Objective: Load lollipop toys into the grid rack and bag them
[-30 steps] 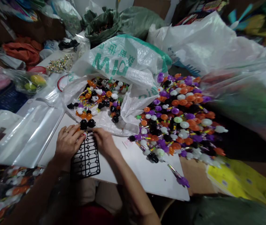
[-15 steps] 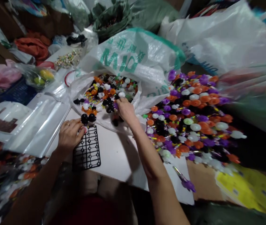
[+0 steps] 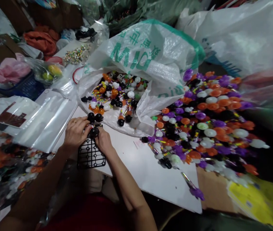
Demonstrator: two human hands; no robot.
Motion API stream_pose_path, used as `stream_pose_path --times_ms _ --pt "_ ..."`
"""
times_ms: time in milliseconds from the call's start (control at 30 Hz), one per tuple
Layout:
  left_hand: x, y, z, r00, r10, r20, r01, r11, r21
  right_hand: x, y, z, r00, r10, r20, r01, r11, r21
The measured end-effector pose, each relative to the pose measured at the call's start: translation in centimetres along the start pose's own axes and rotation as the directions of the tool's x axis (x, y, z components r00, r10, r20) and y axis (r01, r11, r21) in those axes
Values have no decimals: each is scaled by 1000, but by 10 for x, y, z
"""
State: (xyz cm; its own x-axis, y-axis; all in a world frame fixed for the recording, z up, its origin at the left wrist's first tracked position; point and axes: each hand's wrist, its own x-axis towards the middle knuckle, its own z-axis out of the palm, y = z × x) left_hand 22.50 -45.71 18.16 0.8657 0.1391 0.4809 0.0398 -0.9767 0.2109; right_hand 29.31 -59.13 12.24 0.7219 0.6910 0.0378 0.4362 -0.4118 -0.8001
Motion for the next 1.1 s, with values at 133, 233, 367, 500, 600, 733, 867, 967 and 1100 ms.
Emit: stream_pose_path --times_ms 133,233,367,500,600,733,867,967,1100 --pt "4 -5 -4 999 -48 -3 48 998 -30 6 -24 -4 988 70 138 -24 949 -314" --pt "7 -4 -10 998 -56 6 56 998 -19 12 -39 0 979 132 154 -59 912 -407" --pt "7 2 -15 999 17 46 -20 998 53 6 -32 -2 990 93 107 -53 942 -332" --pt "3 7 -10 998 -3 56 -2 996 91 5 0 -43 962 -78 263 79 997 9" --pt "-1 13 -9 998 2 68 -9 994 109 42 11 -80 977 -100 186 109 993 -42" --pt "12 7 -28 1000 19 14 -21 993 116 127 -8 -84 997 57 -51 -73 910 -408" --pt "81 -28 -32 996 26 89 -35 994 104 175 -23 -61 979 205 2 -171 822 -544" --pt "141 -61 5 930 68 361 -124 983 133 170 -11 -61 972 235 23 -180 800 -572" --pt "179 -79 63 882 184 435 -202 979 -5 143 13 -85 977 178 115 -60 754 -655"
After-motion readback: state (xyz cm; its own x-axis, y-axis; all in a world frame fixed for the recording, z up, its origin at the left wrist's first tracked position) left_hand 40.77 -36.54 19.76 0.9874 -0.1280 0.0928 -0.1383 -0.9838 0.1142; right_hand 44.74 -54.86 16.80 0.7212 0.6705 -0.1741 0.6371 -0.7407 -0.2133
